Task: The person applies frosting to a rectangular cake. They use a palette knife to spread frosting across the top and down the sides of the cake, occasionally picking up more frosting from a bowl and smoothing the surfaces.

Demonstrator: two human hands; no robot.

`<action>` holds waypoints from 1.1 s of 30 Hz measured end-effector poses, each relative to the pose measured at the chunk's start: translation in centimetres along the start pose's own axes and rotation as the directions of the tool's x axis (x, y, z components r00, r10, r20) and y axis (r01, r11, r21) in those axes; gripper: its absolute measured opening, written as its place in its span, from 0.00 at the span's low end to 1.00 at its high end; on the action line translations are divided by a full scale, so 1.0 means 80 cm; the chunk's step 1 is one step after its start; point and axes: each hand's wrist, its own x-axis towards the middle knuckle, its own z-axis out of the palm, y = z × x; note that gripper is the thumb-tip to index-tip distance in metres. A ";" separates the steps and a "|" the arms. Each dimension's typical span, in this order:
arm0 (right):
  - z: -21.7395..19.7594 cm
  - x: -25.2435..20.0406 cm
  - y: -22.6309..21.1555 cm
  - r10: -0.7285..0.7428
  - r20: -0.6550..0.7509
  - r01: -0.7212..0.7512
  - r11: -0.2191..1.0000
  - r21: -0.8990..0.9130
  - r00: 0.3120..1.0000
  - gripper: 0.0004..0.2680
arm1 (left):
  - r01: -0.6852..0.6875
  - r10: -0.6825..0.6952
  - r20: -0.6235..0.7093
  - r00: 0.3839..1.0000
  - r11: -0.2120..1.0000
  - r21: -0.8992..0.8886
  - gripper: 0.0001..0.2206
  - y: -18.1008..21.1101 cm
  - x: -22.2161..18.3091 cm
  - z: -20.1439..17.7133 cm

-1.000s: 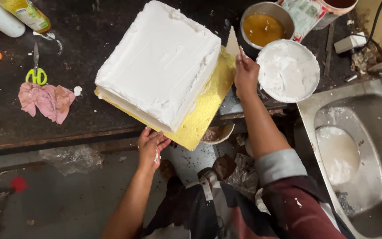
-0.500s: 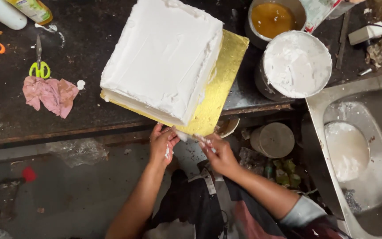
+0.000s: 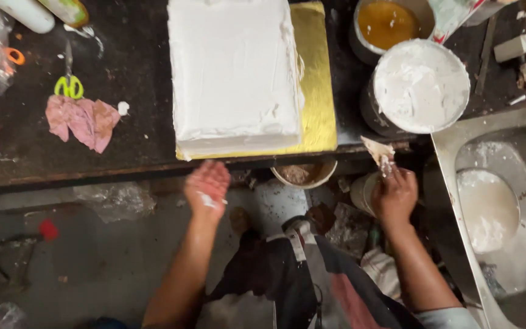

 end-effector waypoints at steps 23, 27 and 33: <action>0.099 0.048 -0.182 0.248 0.493 -0.552 0.395 0.735 0.834 0.07 | 0.086 -0.131 0.206 0.970 0.973 0.215 0.13 -0.021 -0.023 0.033; 0.066 0.013 -0.210 0.029 0.350 -0.324 0.458 0.828 0.936 0.06 | 0.143 -0.197 0.216 0.956 0.959 0.243 0.12 -0.041 -0.015 0.026; 0.048 -0.008 -0.121 0.118 0.520 -0.504 0.497 0.706 0.846 0.06 | 0.157 -0.276 0.300 0.913 0.917 0.367 0.13 -0.055 0.000 0.029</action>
